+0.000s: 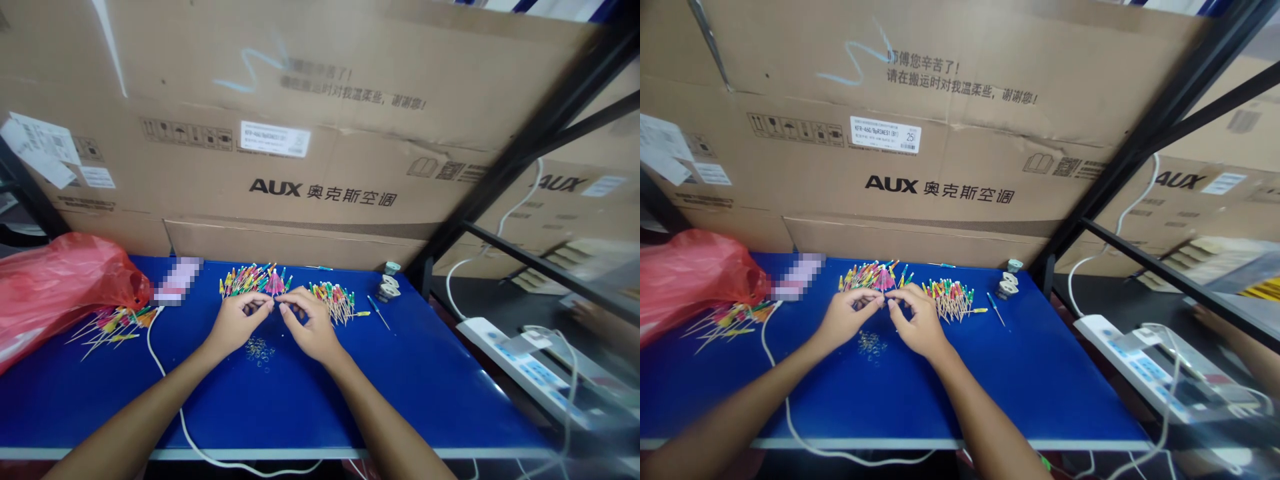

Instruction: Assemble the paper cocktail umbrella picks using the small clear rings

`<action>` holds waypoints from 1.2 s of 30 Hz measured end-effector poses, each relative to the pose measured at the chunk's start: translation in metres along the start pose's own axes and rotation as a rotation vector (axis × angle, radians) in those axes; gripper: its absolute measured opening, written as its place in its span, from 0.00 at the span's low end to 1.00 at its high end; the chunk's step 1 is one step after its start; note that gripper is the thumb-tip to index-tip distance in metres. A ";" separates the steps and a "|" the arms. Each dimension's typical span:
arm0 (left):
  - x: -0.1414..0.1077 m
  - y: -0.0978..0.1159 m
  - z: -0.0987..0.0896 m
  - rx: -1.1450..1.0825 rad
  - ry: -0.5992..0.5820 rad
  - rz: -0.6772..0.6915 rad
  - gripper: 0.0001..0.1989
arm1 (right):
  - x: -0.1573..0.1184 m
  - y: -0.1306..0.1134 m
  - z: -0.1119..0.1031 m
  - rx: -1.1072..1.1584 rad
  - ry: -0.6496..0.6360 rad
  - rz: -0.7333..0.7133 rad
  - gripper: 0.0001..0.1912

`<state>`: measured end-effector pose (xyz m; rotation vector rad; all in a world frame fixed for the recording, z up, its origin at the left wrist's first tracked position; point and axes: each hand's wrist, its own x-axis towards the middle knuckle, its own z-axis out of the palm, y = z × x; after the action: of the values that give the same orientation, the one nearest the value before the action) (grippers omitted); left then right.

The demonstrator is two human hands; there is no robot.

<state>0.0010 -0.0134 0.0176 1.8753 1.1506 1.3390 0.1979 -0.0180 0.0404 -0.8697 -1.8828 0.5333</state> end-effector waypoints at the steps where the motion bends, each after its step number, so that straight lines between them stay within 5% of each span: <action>1: 0.000 0.001 0.000 -0.047 -0.013 -0.010 0.10 | 0.000 -0.001 0.001 0.005 0.003 -0.008 0.10; 8: -0.001 0.007 -0.001 -0.054 -0.069 -0.002 0.10 | 0.000 0.000 0.000 0.004 0.212 0.037 0.07; 24: -0.001 0.000 0.000 -0.030 -0.021 0.003 0.09 | 0.004 0.001 -0.006 -0.010 0.232 0.036 0.11; 36: 0.000 0.008 0.003 -0.292 -0.092 -0.095 0.14 | -0.003 -0.004 0.018 0.185 0.142 0.047 0.10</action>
<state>0.0064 -0.0175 0.0230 1.6340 0.9296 1.2781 0.1811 -0.0228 0.0327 -0.8098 -1.6596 0.6472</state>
